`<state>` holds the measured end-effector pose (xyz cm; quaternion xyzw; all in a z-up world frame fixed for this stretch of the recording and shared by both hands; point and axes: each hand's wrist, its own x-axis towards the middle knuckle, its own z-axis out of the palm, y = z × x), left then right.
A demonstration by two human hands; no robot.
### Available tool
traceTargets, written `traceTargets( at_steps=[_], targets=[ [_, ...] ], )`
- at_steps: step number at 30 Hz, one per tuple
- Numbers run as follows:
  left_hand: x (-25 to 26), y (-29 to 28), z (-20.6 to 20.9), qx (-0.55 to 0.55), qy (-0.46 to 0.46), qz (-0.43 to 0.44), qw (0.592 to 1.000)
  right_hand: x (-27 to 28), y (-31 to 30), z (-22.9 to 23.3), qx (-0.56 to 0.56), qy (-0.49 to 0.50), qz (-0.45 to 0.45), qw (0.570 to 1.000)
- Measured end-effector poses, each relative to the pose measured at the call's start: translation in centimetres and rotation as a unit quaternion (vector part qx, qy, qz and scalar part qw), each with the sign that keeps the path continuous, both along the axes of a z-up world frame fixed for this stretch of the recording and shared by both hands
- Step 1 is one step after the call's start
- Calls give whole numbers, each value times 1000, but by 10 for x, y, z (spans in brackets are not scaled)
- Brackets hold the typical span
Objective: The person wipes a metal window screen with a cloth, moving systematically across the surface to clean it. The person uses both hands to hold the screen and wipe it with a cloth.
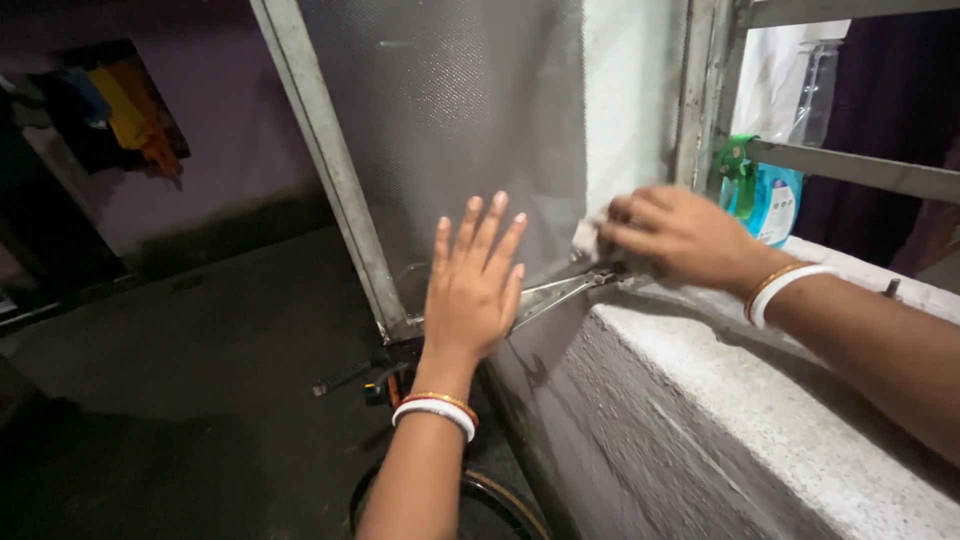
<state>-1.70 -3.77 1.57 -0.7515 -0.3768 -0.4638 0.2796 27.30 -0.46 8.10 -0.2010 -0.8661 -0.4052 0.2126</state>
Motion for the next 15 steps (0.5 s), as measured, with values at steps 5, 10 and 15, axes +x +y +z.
traceTargets(
  at_steps=[5,10,15],
  targets=[
    [-22,-9,-3,26,-11,42,999,2,2,20,20,188,-55,980],
    [-45,-16,-8,69,-57,85,992,-16,0,2,20,138,-10,990],
    [-61,-14,-8,98,-135,131,977,-25,-6,-2,2,43,33,999]
  ],
)
